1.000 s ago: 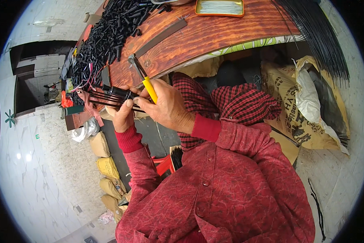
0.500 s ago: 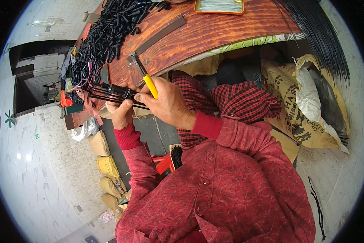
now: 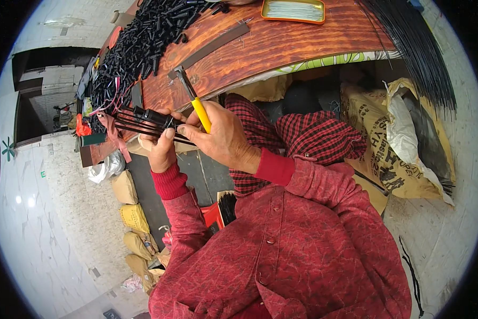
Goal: Trimming the ends of bundled wires using a hand tool at a workbench.
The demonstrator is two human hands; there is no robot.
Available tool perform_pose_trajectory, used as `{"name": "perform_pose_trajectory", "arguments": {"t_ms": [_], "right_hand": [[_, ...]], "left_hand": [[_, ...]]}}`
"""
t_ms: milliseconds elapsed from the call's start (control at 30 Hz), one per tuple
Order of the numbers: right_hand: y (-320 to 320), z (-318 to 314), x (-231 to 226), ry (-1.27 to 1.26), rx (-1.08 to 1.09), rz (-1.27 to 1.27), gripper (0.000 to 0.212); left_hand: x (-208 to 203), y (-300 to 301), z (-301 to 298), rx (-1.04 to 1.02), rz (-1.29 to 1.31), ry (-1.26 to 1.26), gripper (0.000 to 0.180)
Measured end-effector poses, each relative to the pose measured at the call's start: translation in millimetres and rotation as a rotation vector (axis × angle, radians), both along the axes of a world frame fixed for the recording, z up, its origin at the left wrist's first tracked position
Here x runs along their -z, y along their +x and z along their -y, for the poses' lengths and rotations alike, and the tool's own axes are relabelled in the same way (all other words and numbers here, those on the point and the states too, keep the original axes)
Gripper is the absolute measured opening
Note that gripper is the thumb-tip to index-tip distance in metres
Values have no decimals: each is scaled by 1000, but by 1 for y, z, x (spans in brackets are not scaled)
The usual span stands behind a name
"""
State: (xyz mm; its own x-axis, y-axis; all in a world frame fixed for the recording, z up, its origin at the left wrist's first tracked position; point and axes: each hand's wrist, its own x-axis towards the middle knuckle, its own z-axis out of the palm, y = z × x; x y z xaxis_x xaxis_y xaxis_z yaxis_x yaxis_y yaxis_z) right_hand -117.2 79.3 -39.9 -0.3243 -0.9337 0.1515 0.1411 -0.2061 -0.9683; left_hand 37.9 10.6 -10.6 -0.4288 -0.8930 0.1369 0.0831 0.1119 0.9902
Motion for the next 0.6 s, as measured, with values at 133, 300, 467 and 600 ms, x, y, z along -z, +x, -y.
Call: {"name": "perform_pose_trajectory", "arguments": {"t_ms": [133, 300, 467, 600], "right_hand": [[1, -3, 1, -5, -1, -27, 25], [0, -3, 0, -83, 1, -111, 25], [-43, 15, 5, -147, 62, -420, 26], [-108, 38, 20, -127, 105, -939, 26]], "left_hand": [[7, 1, -1, -8, -31, -31, 42], [13, 3, 1, 6, -117, -63, 44], [20, 5, 8, 30, -215, -31, 46], [28, 8, 17, 59, -245, -41, 47]]}}
